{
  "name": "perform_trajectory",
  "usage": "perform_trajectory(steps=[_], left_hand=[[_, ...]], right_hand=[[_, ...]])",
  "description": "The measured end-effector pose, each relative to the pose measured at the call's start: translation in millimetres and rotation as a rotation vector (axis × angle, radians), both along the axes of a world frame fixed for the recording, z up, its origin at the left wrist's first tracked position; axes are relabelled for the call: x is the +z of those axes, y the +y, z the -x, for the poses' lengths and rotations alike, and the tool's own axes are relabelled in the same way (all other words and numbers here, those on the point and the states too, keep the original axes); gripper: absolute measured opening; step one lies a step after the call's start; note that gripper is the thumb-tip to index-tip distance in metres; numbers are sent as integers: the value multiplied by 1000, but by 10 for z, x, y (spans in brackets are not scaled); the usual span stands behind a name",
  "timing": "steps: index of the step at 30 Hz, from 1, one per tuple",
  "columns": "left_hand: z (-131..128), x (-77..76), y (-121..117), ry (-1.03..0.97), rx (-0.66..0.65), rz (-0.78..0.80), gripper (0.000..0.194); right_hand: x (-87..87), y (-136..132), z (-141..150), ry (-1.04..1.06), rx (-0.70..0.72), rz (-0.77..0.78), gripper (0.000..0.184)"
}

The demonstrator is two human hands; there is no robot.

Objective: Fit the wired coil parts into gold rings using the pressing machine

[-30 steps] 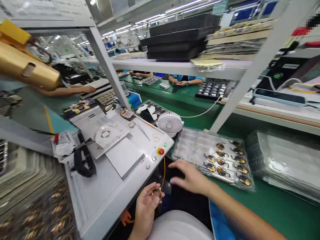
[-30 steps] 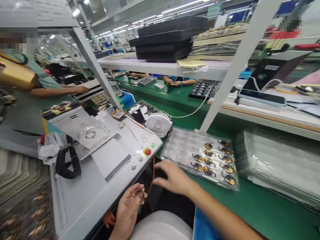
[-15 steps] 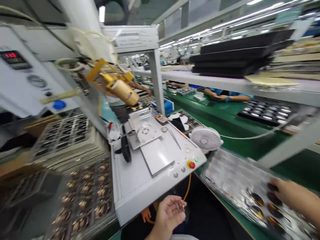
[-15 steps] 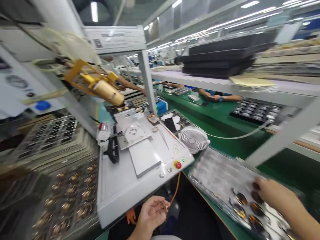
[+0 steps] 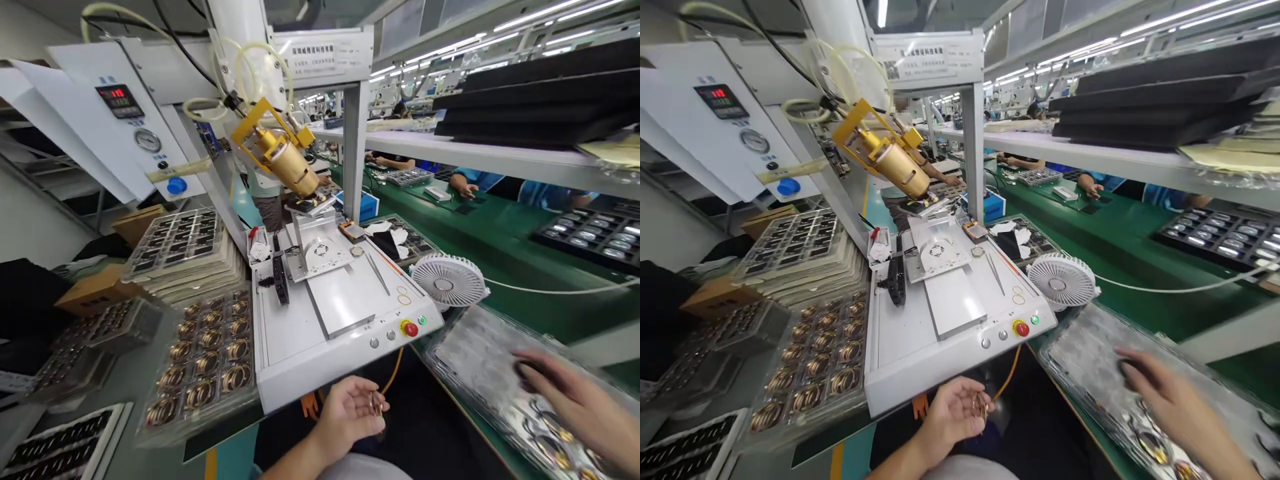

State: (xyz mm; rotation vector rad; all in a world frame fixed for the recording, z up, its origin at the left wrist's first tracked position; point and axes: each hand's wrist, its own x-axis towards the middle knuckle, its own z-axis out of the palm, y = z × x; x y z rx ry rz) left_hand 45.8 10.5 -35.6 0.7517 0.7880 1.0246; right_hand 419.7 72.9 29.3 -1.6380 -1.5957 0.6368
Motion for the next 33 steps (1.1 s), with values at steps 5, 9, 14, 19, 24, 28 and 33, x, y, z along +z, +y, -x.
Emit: perform_trajectory(steps=[5,9,14,19,24,28,33], left_hand=[[21,430,168,-24,-168,-179,68],[114,676,211,-52,-271,-319,82],[166,651,109,-48,-190,-353,90],[113,465,10,-125,-127,-311,87],[159,412,51,-219,-140,-218,89],[239,423,109,-255,-172,-171,88],[278,420,107,-273,-182,-173,85]], right_hand=[[327,-113,1109,189,348,44,39],[444,-43,1616,165,520,-54,24],[310,-49,1727,220,494,-164,25],[93,-69,1840,352,383,-192,20],[101,-88,1899,352,433,-389,21],[141,-112,1918,346,582,-461,28],[171,-99,1950,218,574,-464,16]])
